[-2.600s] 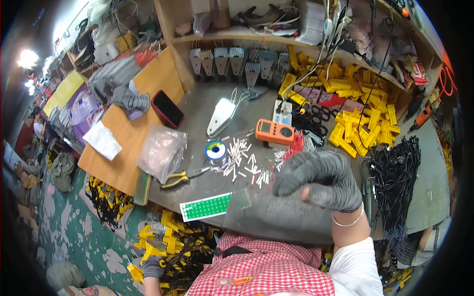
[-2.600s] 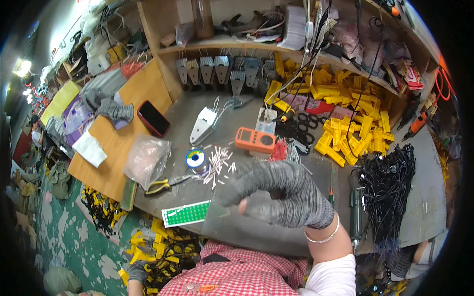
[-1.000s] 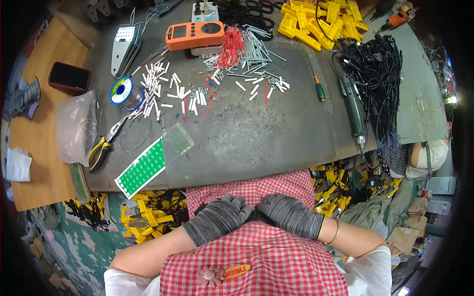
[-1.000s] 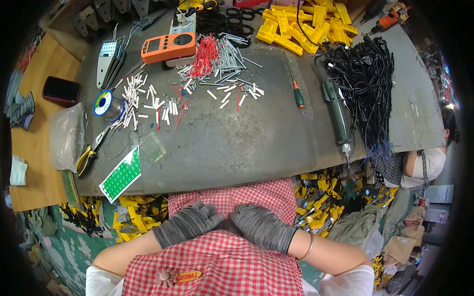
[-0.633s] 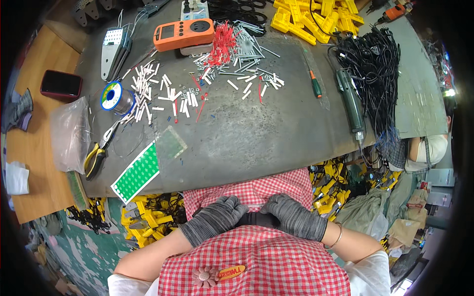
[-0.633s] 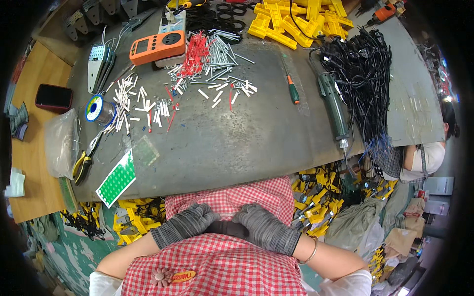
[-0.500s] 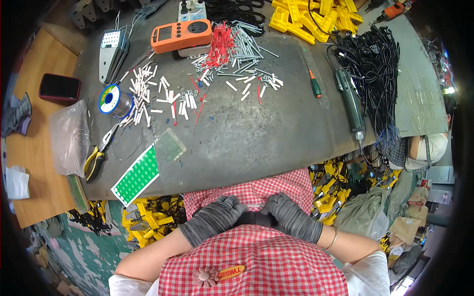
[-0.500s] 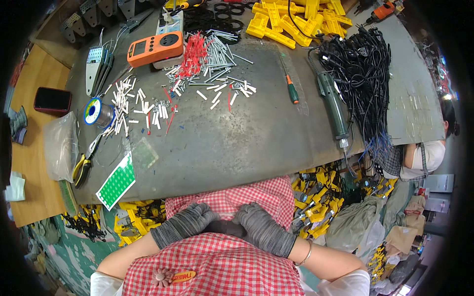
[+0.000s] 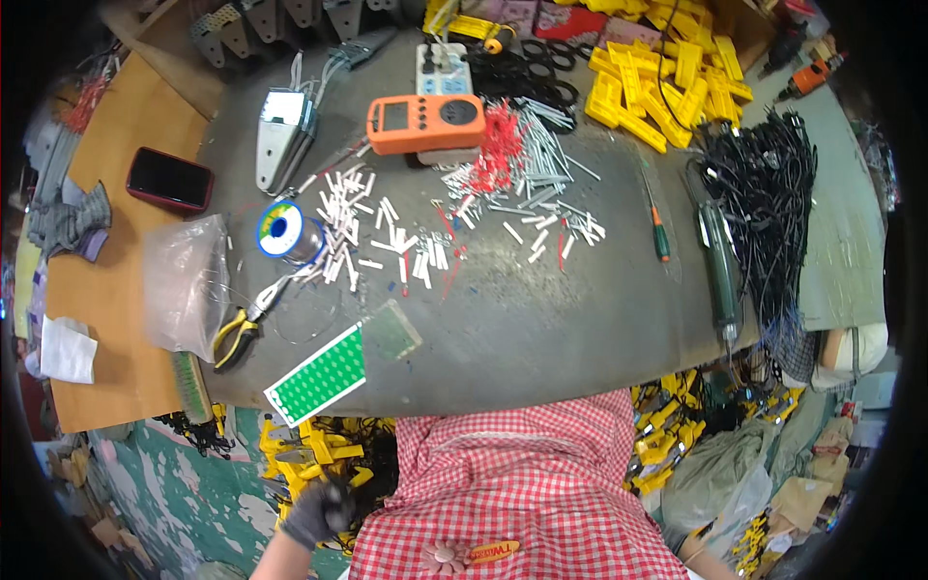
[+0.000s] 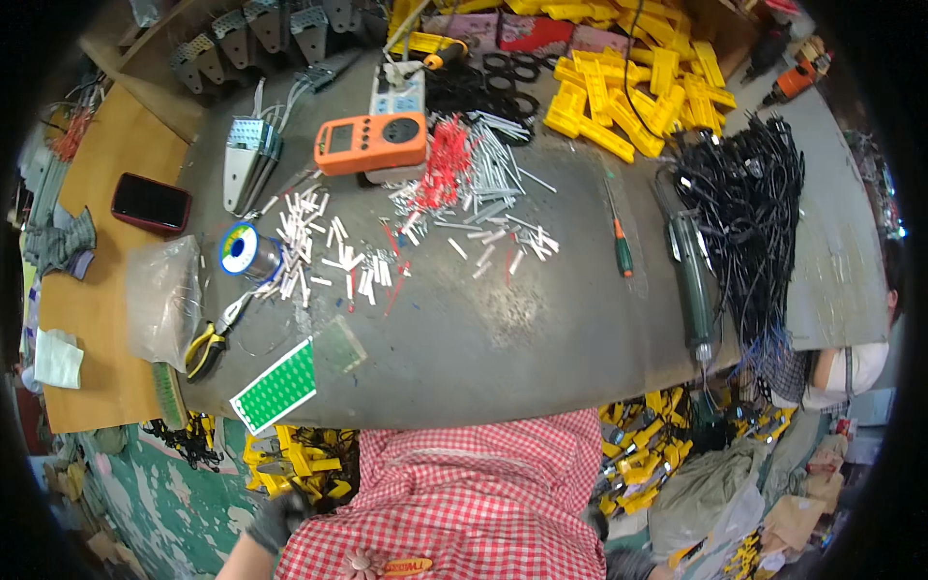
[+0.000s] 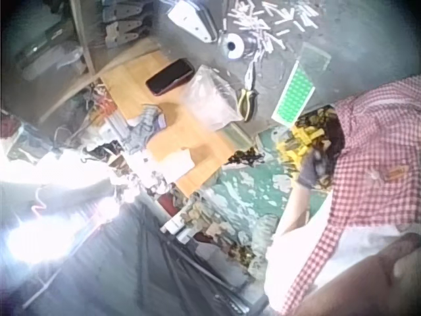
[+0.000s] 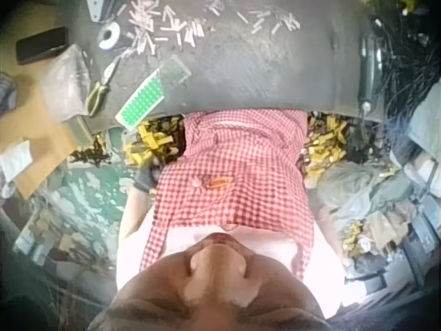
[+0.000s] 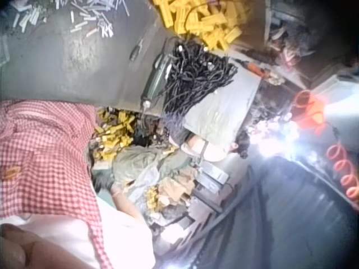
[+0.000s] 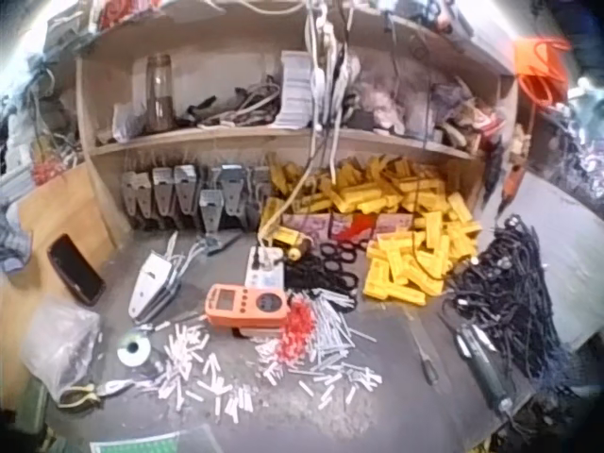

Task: The person assembles an electrical device by unscrewing components with a power screwdriver, connecting and soldering wires inside the plastic housing, and driving screws to secure the parts together using the power screwdriver.

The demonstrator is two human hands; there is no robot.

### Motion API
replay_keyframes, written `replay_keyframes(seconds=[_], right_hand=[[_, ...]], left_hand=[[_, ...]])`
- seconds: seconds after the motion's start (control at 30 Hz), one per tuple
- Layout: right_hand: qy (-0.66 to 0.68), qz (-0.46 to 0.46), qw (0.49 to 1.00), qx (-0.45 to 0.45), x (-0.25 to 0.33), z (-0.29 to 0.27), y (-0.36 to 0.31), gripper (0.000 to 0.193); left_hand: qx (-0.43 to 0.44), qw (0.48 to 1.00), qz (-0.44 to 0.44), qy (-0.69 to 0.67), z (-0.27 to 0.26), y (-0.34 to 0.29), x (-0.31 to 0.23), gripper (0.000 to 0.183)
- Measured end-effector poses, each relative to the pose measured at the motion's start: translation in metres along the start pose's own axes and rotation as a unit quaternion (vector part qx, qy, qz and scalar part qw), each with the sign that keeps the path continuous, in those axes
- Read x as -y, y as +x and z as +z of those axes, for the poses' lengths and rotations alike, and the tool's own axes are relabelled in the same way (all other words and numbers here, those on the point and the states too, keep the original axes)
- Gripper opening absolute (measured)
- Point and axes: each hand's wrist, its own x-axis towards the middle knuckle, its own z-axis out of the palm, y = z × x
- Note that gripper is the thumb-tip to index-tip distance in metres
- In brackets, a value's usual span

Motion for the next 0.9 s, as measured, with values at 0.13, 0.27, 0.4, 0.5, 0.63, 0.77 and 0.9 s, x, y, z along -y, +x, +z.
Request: replay_keyframes(seconds=[0.13, 0.27, 0.4, 0.5, 0.63, 0.77, 0.9], right_hand=[[-0.02, -0.05, 0.996, 0.067, 0.022, -0.003, 0.037, 0.02], [-0.035, -0.105, 0.985, 0.133, 0.047, 0.001, 0.061, 0.021], [-0.062, -0.16, 0.963, 0.206, 0.083, -0.001, 0.086, 0.021], [-0.084, -0.184, 0.945, 0.258, 0.106, -0.005, 0.09, 0.022], [-0.105, -0.221, 0.917, 0.316, 0.145, -0.013, 0.088, 0.023], [-0.114, -0.246, 0.895, 0.355, 0.179, -0.03, 0.072, 0.024], [-0.128, -0.264, 0.876, 0.382, 0.224, -0.052, 0.018, 0.026]], left_hand=[[-0.112, 0.965, 0.029, 0.236, 0.05, -0.066, -0.036, 0.026], [-0.153, 0.951, 0.078, 0.258, 0.063, -0.128, -0.064, 0.028], [-0.199, 0.935, 0.123, 0.265, 0.065, -0.187, -0.074, 0.031], [-0.229, 0.924, 0.141, 0.272, 0.057, -0.225, -0.074, 0.033], [-0.266, 0.902, 0.171, 0.293, 0.052, -0.272, -0.077, 0.036], [-0.29, 0.875, 0.195, 0.334, 0.056, -0.306, -0.088, 0.039], [-0.301, 0.848, 0.219, 0.377, 0.063, -0.33, -0.095, 0.043]])
